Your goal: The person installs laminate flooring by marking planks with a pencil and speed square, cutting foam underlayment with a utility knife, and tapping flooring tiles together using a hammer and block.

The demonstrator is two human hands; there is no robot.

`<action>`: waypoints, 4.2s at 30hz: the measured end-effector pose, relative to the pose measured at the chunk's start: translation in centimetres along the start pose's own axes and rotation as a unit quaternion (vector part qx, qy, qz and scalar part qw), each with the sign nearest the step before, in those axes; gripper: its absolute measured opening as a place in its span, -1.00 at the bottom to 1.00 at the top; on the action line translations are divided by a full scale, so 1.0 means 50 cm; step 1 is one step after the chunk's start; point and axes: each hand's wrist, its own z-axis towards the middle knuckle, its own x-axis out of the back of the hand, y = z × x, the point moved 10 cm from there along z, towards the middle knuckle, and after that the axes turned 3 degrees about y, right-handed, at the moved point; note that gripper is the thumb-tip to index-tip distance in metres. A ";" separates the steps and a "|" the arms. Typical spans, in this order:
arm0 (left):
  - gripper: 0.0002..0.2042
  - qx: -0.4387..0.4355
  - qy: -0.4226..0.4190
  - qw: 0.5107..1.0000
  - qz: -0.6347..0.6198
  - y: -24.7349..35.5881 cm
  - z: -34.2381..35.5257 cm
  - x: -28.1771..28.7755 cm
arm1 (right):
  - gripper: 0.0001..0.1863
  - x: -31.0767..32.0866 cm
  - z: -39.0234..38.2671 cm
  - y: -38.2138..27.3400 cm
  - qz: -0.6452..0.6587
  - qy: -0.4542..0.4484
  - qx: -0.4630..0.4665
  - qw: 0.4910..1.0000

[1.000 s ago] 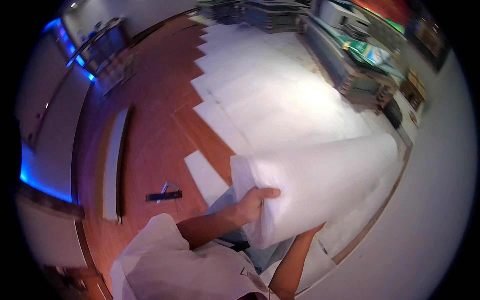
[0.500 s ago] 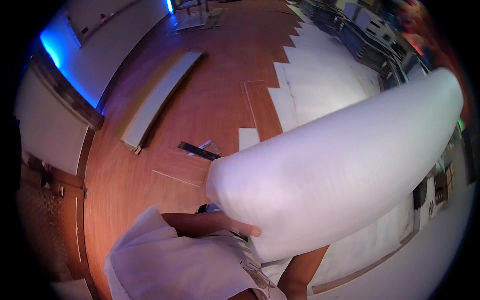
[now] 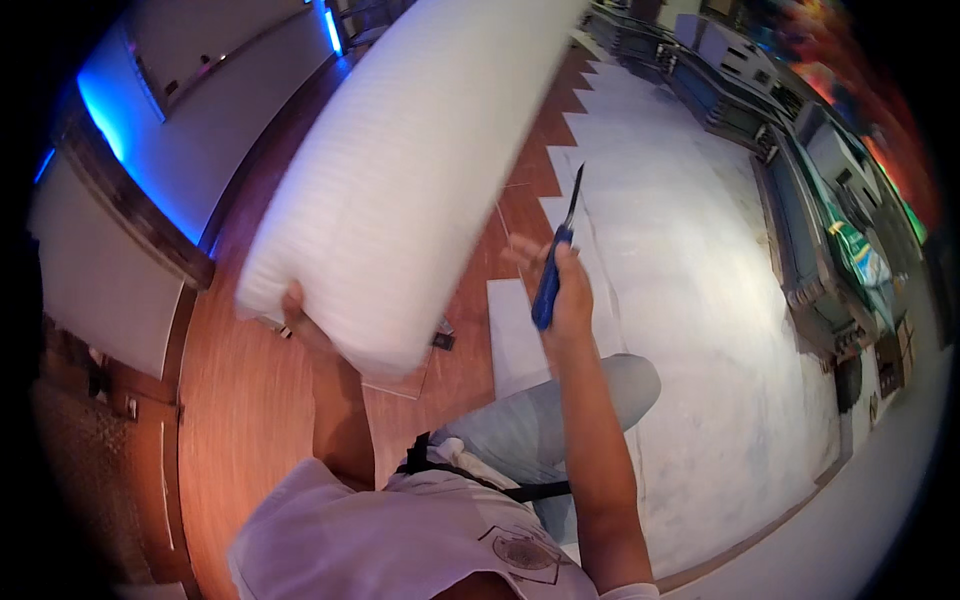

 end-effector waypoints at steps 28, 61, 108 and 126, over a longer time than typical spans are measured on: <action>-0.71 0.558 -0.327 0.345 0.680 -0.618 -0.121 0.955 | -0.62 0.849 -1.114 0.370 -0.358 0.547 -0.238 0.718; -0.63 -0.079 -0.992 -0.080 0.055 -1.151 -1.310 0.317 | -0.59 0.652 -1.441 0.649 -0.252 0.814 -0.208 0.480; -0.32 0.023 -0.909 0.415 0.032 -1.185 -1.961 0.202 | -0.53 1.312 -1.514 0.339 -0.571 0.705 -0.340 0.246; -0.46 -0.046 -0.908 0.413 0.051 -1.181 -1.971 0.213 | -0.52 1.335 -1.494 0.320 -0.596 0.692 -0.317 0.256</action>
